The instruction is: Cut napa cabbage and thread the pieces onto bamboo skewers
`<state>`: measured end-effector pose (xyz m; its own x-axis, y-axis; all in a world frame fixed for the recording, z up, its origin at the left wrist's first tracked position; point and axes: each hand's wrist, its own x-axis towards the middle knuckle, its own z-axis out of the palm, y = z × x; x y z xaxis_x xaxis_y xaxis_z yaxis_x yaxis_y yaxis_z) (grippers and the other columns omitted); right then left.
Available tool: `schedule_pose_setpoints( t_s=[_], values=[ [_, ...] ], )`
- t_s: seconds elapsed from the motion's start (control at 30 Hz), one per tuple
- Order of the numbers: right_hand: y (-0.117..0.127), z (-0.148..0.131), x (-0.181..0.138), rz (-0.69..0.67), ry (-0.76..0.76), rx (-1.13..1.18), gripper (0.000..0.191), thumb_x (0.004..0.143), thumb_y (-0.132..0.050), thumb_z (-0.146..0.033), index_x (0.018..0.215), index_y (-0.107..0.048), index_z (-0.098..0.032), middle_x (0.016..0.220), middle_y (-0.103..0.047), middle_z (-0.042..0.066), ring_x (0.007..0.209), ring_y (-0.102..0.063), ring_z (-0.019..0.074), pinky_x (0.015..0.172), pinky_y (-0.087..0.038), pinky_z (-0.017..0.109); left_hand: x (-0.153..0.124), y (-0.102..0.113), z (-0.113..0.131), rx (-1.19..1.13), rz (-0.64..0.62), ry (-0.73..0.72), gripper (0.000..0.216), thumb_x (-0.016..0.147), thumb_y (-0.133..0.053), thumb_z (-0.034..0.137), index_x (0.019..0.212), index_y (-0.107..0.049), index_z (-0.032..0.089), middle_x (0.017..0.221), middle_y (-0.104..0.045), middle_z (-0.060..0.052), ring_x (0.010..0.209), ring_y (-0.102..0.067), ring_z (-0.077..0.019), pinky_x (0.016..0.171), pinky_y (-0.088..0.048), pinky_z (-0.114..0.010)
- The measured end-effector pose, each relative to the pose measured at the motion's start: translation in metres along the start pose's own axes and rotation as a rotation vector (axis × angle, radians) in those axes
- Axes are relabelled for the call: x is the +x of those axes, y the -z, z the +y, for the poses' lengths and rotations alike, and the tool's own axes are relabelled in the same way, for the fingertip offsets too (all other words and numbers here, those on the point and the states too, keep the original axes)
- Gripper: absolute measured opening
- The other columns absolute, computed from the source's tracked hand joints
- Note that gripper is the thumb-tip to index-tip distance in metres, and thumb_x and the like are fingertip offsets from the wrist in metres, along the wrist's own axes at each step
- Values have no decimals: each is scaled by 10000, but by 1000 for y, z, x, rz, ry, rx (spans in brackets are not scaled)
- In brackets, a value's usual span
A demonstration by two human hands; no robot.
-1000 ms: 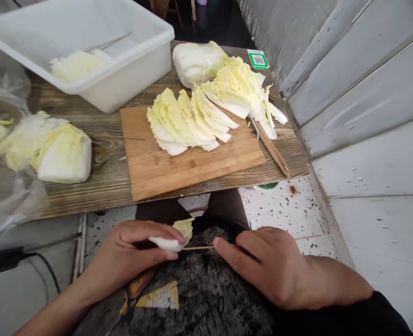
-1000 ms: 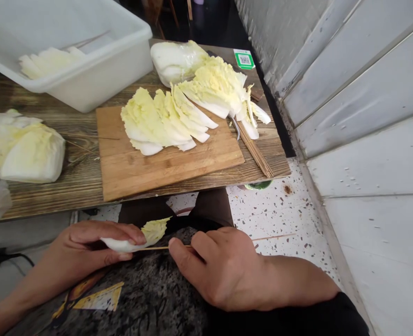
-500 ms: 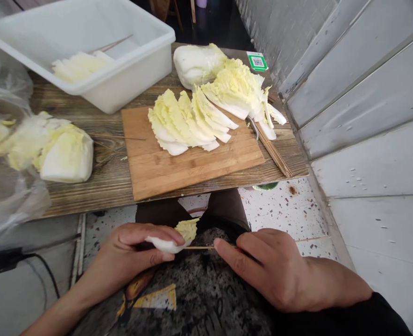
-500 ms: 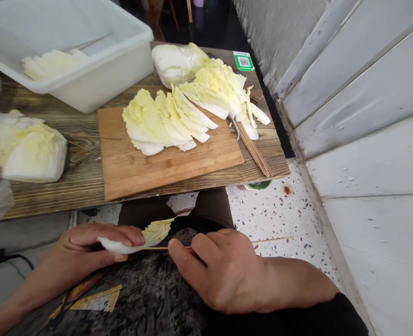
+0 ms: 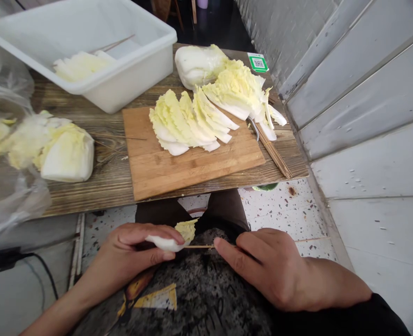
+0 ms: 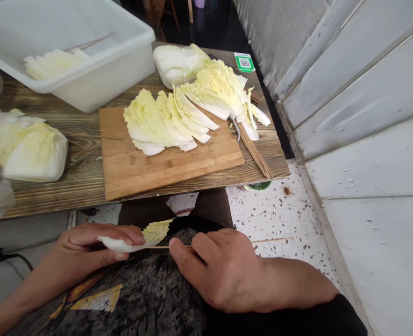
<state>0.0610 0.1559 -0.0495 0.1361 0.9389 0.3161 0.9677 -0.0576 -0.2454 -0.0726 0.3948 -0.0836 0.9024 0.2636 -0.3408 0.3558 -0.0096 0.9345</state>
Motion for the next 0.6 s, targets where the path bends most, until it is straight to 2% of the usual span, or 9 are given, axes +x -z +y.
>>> schedule_pose_setpoints(
  t_s=[0.17,0.33,0.5,0.6],
  values=[
    [1,1,1,5,5,4,311,960,-414,-128,1195,-615,-95,687,-563,3,512,-447,150,434,-317,313,1,2,-1,14,-32,-4,78,642,-811,217,675,-806,288,752,-793,-27,739,-742,-215,698,-593,-275],
    [0,0,1,-3,6,-7,283,950,-481,-157,1191,-619,-100,687,-560,-2,526,-453,134,455,-317,291,2,2,-1,25,-54,-37,125,671,-787,189,705,-806,308,760,-793,-11,739,-741,-185,700,-585,-245],
    [0,1,1,13,14,24,320,976,-383,-131,1192,-616,-93,690,-568,8,523,-448,147,452,-327,304,3,1,1,2,-68,-57,178,668,-781,146,722,-808,314,765,-794,-1,739,-743,-180,699,-586,-240],
    [2,1,1,20,9,13,312,979,-383,-133,1187,-614,-95,680,-568,4,516,-444,145,446,-322,301,2,1,1,-3,-63,-66,184,668,-779,134,709,-806,311,760,-794,3,743,-745,-178,708,-586,-238]
  ],
)
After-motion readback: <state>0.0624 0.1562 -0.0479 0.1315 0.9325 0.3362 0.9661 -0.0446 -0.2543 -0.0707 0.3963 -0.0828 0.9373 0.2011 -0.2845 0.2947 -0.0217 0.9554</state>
